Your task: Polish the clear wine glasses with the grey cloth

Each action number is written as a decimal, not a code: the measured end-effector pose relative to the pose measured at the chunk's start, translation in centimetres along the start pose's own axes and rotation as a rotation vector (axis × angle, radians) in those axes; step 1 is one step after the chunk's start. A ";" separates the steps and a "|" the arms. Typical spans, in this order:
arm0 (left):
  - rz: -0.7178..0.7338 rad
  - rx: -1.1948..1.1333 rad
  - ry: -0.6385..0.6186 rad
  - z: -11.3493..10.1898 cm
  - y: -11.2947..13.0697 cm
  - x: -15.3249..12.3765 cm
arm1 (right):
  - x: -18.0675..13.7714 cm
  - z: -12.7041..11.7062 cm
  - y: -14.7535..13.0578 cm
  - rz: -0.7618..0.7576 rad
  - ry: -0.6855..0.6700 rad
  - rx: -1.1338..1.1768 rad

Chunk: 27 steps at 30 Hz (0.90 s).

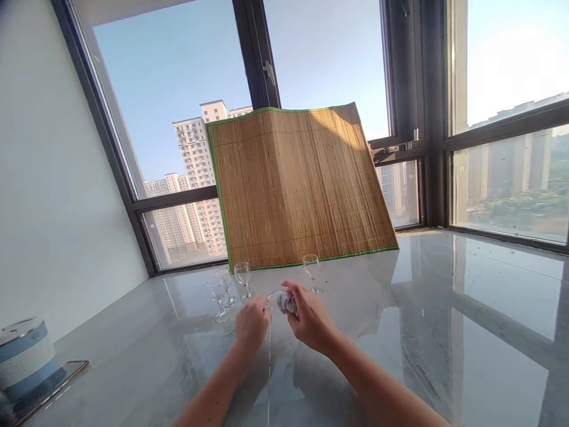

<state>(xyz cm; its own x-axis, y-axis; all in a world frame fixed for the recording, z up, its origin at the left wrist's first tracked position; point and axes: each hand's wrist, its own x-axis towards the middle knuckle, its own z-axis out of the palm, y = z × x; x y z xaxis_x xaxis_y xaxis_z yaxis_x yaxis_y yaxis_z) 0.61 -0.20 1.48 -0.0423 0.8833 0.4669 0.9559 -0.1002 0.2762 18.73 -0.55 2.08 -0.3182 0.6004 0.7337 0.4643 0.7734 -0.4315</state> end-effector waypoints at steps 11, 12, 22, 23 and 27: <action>-0.032 0.055 -0.061 0.5 0.6 -0.3 | 0.3 -0.3 -1.7 -0.068 -0.053 -0.019; 0.000 0.058 -0.061 0.5 0.8 -0.4 | 0.3 -0.3 -1.6 -0.062 -0.081 -0.044; 0.063 -0.248 -0.016 0.3 1.8 -0.7 | 1.3 -1.5 2.9 0.316 0.091 0.281; -0.002 -0.314 -0.007 0.5 1.7 -0.6 | 1.3 -1.5 2.9 0.355 0.103 0.384; -0.237 -0.374 -0.046 1.2 1.0 0.0 | 1.3 -1.1 1.6 0.390 0.053 0.721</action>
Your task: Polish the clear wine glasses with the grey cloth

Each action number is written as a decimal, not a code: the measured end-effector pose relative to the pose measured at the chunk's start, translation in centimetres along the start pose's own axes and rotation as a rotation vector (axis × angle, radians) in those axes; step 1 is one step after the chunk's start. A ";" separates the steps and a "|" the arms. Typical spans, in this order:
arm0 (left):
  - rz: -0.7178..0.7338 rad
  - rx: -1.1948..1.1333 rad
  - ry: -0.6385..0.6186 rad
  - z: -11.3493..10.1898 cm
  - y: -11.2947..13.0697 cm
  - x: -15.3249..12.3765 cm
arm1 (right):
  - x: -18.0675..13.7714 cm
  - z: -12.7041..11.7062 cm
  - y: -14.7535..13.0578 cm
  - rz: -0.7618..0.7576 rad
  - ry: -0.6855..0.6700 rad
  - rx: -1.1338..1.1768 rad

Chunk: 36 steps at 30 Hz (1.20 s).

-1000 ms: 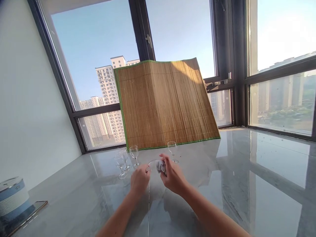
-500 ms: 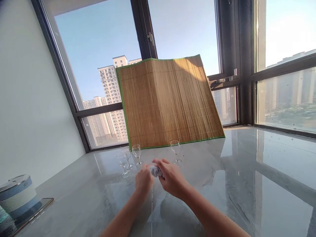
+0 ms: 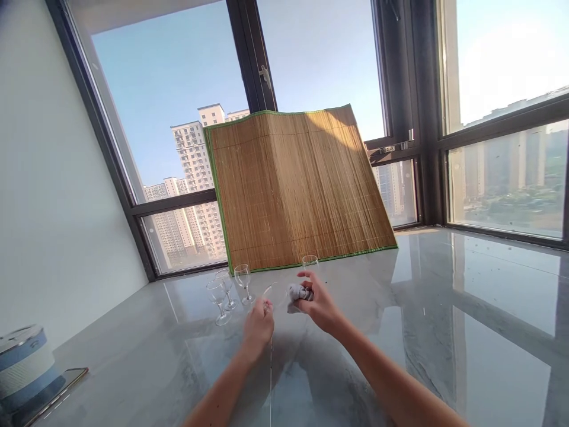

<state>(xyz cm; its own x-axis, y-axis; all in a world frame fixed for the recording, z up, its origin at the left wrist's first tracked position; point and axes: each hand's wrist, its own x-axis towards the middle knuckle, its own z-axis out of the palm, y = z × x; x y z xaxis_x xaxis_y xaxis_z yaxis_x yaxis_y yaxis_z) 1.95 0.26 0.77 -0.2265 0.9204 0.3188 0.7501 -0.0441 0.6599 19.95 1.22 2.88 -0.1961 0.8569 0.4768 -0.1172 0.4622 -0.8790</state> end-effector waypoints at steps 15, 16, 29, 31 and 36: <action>0.126 0.321 0.002 -0.3 0.8 -1.4 | -0.3 1.0 0.3 -0.100 0.054 -0.373; 0.116 0.305 -0.007 -0.3 0.8 -1.5 | -0.4 1.0 0.3 -0.090 0.027 -0.400; -0.150 -0.507 -0.181 0.8 0.2 -0.1 | 0.1 -1.9 -2.0 0.192 0.007 0.155; -0.268 -0.691 -0.258 0.7 0.1 0.2 | 0.2 -1.4 -1.3 0.208 0.106 0.127; -0.387 -1.060 -0.434 0.0 0.3 -0.1 | 0.0 0.9 1.3 0.216 -0.011 0.137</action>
<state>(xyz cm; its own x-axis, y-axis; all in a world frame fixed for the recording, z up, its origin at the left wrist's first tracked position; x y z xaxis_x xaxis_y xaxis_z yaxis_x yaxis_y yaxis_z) 2.27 0.14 0.93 0.0567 0.9880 -0.1437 -0.2491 0.1534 0.9562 18.94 1.58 1.77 -0.2412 0.9296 0.2785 -0.2025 0.2324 -0.9513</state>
